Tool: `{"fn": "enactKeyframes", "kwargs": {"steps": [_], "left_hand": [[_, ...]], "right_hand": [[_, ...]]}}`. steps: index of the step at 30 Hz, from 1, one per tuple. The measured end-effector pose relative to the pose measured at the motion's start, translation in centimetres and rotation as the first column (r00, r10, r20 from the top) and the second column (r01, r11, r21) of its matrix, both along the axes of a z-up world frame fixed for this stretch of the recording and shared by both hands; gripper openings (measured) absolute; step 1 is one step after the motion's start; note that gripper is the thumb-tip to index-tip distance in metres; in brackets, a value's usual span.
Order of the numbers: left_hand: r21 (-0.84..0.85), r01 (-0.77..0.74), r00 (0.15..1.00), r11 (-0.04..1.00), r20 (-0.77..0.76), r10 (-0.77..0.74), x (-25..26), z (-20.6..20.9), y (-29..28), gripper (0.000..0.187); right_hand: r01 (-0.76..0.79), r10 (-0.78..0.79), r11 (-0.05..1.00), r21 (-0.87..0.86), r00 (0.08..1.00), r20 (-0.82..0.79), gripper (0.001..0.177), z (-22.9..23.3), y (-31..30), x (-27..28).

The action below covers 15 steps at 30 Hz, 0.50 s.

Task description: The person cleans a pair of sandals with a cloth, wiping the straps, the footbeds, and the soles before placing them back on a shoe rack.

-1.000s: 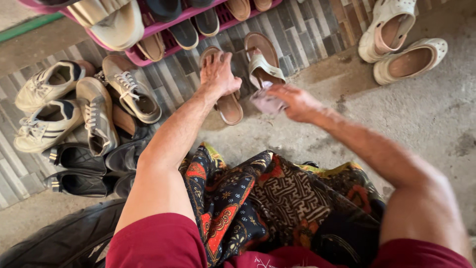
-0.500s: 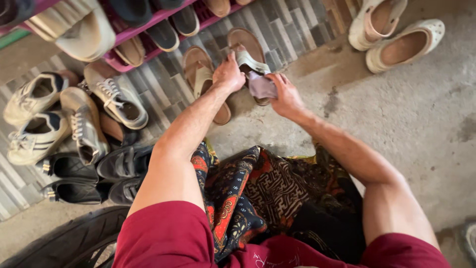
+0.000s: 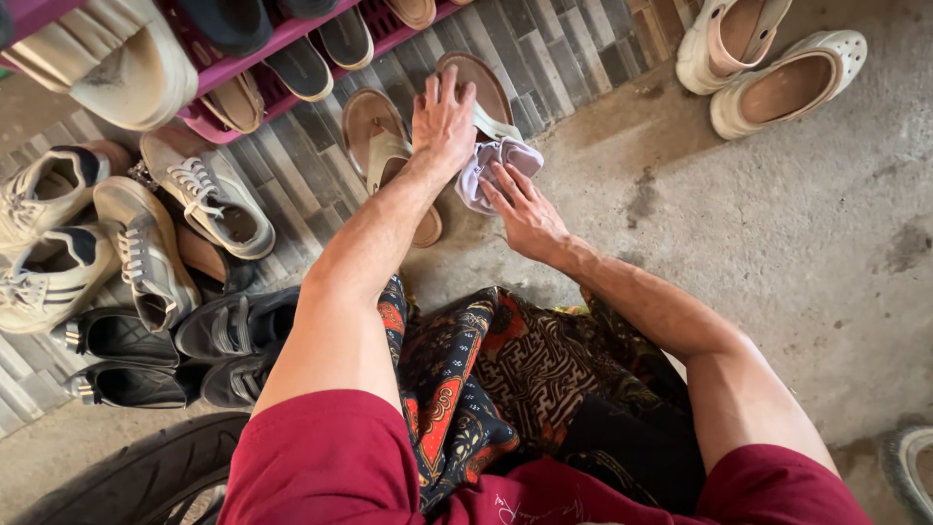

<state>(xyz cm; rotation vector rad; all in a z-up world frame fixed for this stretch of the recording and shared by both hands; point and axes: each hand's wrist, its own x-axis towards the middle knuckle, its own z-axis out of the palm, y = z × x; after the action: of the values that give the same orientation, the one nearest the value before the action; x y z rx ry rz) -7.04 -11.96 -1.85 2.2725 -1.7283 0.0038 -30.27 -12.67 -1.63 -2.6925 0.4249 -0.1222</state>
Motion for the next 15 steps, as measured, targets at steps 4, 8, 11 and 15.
{"fn": "enactKeyframes", "kwargs": {"steps": [4, 8, 11, 15], "left_hand": [[0.080, -0.015, 0.979, 0.997, -0.202, 0.031, 0.1, -1.6, -1.1, 0.058], [0.112, -0.001, 0.965, 0.994, -0.259, 0.030, 0.0, -1.7, -1.2, 0.055], [0.148, -0.005, 0.964, 0.989, -0.261, 0.044, 0.1, -1.0, -1.2, 0.053], [0.134, 0.006, 0.954, 0.991, -0.299, 0.035, 0.5, 0.1, -1.1, 0.060]], "right_hand": [[-0.002, 0.002, 1.000, 0.010, 1.000, 0.011, 0.073, -0.6, -0.8, 1.1], [-0.012, 0.010, 0.999, -0.034, 0.999, -0.049, 0.074, -2.3, -3.4, 3.5], [0.058, -0.056, 0.998, -0.017, 0.992, 0.112, 0.063, -4.2, -5.3, 6.6], [0.227, -0.196, 0.949, 0.220, 0.968, -0.155, 0.034, -6.4, -6.2, 9.6]]}}
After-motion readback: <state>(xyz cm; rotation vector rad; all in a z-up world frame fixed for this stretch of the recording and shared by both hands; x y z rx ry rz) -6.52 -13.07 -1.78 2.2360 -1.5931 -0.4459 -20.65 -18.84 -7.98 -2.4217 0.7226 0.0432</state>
